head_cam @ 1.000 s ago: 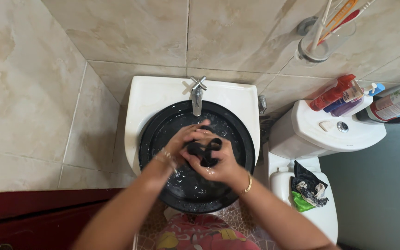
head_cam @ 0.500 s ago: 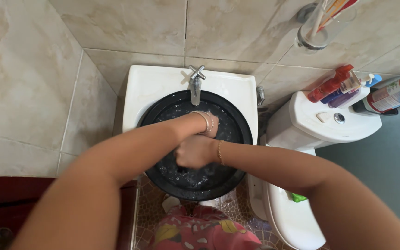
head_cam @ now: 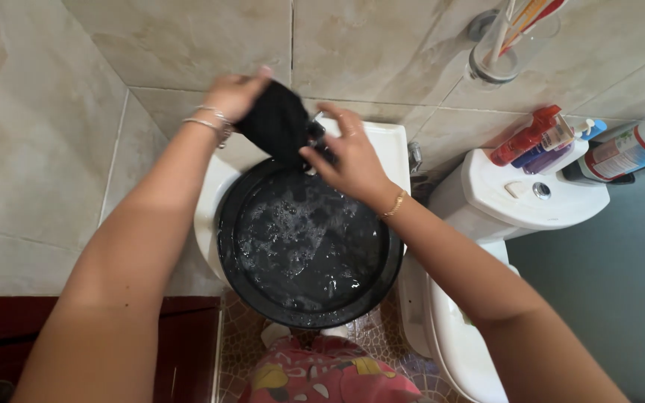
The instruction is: Hand-washing small items of clothing in a basin inside a bathroom.
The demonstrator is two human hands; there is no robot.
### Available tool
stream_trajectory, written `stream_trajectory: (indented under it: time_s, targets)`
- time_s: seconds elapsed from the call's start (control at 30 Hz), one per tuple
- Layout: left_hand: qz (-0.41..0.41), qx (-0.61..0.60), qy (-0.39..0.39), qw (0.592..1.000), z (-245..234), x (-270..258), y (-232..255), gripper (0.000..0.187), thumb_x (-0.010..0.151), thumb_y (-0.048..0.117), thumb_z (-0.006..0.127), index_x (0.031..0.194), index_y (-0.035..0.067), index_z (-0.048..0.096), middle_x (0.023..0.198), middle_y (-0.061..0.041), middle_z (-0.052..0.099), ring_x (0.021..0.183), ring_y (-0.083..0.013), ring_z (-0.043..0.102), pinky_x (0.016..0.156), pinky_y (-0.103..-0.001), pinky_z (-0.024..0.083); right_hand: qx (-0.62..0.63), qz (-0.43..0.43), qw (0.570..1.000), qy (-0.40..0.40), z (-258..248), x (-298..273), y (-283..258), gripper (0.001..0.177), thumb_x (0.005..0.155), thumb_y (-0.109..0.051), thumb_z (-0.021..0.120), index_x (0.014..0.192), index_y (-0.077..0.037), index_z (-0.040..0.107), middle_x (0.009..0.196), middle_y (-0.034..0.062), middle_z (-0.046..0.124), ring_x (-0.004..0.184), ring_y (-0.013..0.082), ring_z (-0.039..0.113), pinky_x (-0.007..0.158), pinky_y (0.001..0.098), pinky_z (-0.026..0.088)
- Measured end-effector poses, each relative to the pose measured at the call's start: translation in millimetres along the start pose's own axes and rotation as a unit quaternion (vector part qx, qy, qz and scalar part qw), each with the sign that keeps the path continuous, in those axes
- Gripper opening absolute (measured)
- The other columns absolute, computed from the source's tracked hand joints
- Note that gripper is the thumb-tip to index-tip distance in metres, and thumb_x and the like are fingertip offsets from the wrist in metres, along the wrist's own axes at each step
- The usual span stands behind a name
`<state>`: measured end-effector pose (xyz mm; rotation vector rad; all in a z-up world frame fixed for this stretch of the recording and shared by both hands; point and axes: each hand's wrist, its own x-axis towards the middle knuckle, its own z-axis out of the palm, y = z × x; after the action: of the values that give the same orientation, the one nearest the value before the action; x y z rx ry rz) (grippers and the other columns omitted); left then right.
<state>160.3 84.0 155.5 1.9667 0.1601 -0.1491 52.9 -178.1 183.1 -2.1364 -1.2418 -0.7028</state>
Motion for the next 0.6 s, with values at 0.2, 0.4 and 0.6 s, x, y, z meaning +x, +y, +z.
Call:
stream_trajectory:
  time_s: [0.2,0.4,0.6]
  targets:
    - [-0.077,-0.412,0.147,0.896,-19,33,-79,0.092,0.084,0.077,0.055,0.144,0.007,0.057,0.129,-0.018,0.073,0.099,-0.0329,0.079,0.079,-0.061,0.062,0.109,0.280,0.953,0.027,16,-46,28,0.028,0.092,-0.018,0.077,0.113,-0.002,0.070,0.131,0.0148,0.064,0.118,0.0292,0.063,0.094,0.0382,0.053]
    - [-0.282,-0.383,0.098,0.874,18,4,-99,0.091,0.087,0.073,0.063,0.159,0.025,0.033,0.159,-0.010,0.023,0.104,-0.0427,0.058,0.086,-0.076,0.054,0.260,0.445,0.857,-0.004,12,-72,30,0.022,0.097,-0.016,0.067,0.116,-0.006,0.073,0.113,0.0036,0.071,0.098,0.0109,0.067,0.086,0.0246,0.053]
    - [-0.225,0.048,0.123,0.965,2,-31,-79,0.093,0.085,0.033,0.072,0.161,0.021,0.020,0.121,-0.019,0.067,0.089,-0.0408,0.076,0.080,-0.057,0.062,0.299,0.509,0.807,0.002,7,-105,34,0.023,0.100,-0.017,0.065,0.117,-0.004,0.074,0.099,-0.0001,0.074,0.093,0.0065,0.063,0.084,0.0229,0.051]
